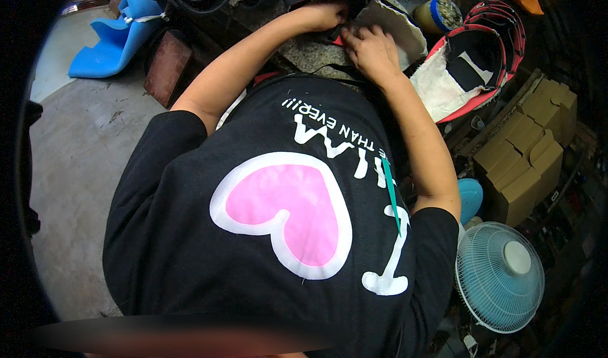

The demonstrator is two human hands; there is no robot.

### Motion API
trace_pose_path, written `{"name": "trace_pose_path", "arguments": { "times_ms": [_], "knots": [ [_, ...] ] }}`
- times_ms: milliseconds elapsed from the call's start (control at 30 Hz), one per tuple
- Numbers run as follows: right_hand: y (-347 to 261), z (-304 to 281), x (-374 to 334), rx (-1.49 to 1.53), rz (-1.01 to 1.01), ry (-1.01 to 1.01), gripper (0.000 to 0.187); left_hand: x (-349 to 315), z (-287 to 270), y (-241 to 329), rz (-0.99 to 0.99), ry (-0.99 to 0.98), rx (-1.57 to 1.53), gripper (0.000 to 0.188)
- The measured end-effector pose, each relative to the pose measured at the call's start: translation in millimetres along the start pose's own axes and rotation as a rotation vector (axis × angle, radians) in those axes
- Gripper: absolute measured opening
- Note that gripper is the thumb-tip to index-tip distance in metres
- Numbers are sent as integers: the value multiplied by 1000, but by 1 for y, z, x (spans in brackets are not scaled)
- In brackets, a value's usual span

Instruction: The person inserts white fabric pieces into a black bag with red trim, folds and tucks the edges, and trims excess fabric with scissors. The person repeats this process on multiple similar bags, handling each one individually.

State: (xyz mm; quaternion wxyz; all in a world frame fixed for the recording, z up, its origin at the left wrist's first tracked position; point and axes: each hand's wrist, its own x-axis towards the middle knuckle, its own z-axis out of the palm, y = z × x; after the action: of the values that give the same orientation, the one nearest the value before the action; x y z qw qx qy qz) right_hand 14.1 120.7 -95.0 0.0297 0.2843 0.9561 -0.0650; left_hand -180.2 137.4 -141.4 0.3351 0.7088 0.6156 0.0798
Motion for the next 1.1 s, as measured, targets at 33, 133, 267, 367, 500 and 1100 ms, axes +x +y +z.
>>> {"name": "trace_pose_path", "arguments": {
  "times_ms": [33,133,267,367,500,1100],
  "knots": [
    [0,-3,-2,-23,-36,-30,45,0,1,0,-2,2,6,28],
    [4,-9,-7,20,-84,-108,45,1,4,-3,1,20,-52,27],
    [6,-7,-1,128,22,-81,48,4,3,-7,21,-5,-52,27],
    [-2,0,0,98,110,-10,51,7,2,-6,-17,-61,-66,27],
    [0,-4,-4,31,-40,-2,52,8,0,-2,-6,-40,-14,29],
    [18,-13,5,428,93,460,37,11,-12,1,-31,-73,-60,28]
  ]
}}
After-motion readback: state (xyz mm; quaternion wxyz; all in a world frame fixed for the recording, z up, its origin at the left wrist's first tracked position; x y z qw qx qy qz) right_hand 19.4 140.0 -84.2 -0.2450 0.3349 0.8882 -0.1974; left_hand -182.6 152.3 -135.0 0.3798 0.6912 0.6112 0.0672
